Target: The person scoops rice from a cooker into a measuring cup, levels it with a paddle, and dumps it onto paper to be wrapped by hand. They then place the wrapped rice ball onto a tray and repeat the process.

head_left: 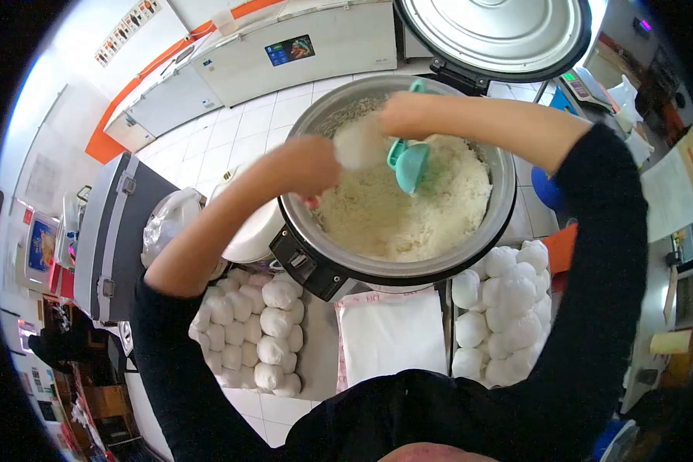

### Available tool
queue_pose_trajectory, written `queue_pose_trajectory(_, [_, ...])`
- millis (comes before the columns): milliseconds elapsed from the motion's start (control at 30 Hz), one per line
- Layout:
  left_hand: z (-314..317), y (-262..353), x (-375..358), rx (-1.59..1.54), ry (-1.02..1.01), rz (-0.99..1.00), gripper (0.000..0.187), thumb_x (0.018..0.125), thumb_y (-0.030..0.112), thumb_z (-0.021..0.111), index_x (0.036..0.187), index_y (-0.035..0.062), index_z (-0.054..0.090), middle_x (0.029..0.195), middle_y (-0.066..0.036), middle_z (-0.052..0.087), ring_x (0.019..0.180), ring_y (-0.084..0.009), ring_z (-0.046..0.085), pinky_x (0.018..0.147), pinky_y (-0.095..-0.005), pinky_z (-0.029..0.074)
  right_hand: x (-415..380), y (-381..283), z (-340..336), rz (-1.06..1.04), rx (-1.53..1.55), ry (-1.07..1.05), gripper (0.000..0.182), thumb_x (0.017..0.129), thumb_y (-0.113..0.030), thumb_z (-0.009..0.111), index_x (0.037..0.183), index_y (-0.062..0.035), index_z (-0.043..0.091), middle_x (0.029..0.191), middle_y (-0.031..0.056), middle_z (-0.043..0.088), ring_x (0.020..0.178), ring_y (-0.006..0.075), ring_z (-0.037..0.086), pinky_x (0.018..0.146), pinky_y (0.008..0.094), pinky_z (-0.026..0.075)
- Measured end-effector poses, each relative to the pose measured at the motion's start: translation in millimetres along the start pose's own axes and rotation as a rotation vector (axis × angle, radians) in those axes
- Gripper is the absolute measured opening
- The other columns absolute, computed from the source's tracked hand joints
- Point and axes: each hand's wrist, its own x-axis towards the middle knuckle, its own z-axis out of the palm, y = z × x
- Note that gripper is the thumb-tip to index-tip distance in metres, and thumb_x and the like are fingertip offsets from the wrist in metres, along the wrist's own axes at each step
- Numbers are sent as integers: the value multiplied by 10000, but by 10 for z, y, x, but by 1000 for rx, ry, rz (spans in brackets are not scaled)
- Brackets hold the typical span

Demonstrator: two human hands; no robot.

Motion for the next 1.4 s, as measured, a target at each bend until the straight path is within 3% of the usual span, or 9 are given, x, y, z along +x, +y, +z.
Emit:
queue_pose_trajectory(33, [142, -192, -170, 290, 414, 359, 197, 850, 162, 505, 757, 15, 599, 618, -72, 561, 421, -180, 477, 444, -301, 439, -139, 27, -28, 23, 53, -58, 115, 668, -159, 662, 768, -103, 650, 794, 78, 648, 751, 277, 624, 637, 392, 501])
queue_pose_trajectory(100, [-184, 470, -672, -1005, 673, -445, 148, 909, 155, 458, 912, 24, 528, 621, -11, 460, 438, -112, 399, 386, -243, 360, -248, -16, -51, 38, 110, -115, 235, 661, -146, 670, 881, -72, 640, 790, 108, 647, 691, 301, 633, 558, 383, 510])
queue_pose_trajectory(133, [11, 581, -807, -1121, 944, -304, 166, 926, 194, 442, 969, 40, 486, 632, -6, 444, 454, -89, 380, 385, -222, 331, -252, -65, -42, 206, 187, -1, 339, 681, -135, 645, 1000, -42, 575, 784, 128, 642, 702, 293, 635, 564, 386, 511])
queue_pose_trajectory(200, [497, 835, -895, -1210, 1475, -157, 260, 944, 282, 416, 1073, 60, 381, 637, -13, 421, 447, -75, 351, 379, -197, 301, -146, -145, -57, 458, 307, 171, 531, 739, -116, 574, 1208, 52, 391, 764, 191, 625, 698, 283, 640, 542, 389, 512])
queue_pose_trajectory(333, [1008, 1330, -650, -1115, 2091, -283, 272, 959, 314, 358, 1102, 93, 290, 621, -36, 389, 439, -79, 341, 367, -190, 286, 177, -517, 13, 407, 137, 341, 448, 745, -102, 552, 1153, 55, 452, 764, 222, 621, 688, 273, 645, 523, 393, 513])
queue_pose_trajectory(633, [1171, 1327, -509, -1287, 2197, -277, 260, 959, 285, 383, 1010, 30, 362, 570, -25, 365, 408, -77, 331, 344, -181, 238, 63, -968, -229, 135, 556, 88, 156, 702, -110, 548, 750, 5, 643, 782, 182, 646, 744, 326, 635, 578, 435, 504])
queue_pose_trajectory(833, [1100, 1298, -529, -1346, 2143, -298, 300, 964, 260, 360, 1103, -5, 379, 600, -43, 419, 421, -75, 348, 356, -199, 272, -281, -1179, -354, -49, 702, -168, 279, 831, -211, 500, 811, 54, 584, 730, 240, 604, 730, 396, 596, 629, 464, 471])
queue_pose_trajectory(933, [1107, 1281, -531, -1358, 2122, -259, 298, 966, 255, 350, 1113, -3, 379, 620, -41, 432, 425, -71, 345, 364, -193, 272, -369, -1115, -313, -24, 838, -196, 308, 798, -175, 464, 640, 67, 571, 606, 195, 582, 510, 291, 580, 493, 408, 471])
queue_pose_trajectory(1400, [940, 1207, -830, -1711, 1731, -248, 327, 968, 301, 329, 933, 15, 485, 618, -28, 440, 441, -58, 345, 384, -185, 257, -1138, -729, -455, 246, 1455, -300, 292, 878, -270, 465, 1007, -21, 546, 588, 40, 459, 403, 133, 390, 382, 280, 370])
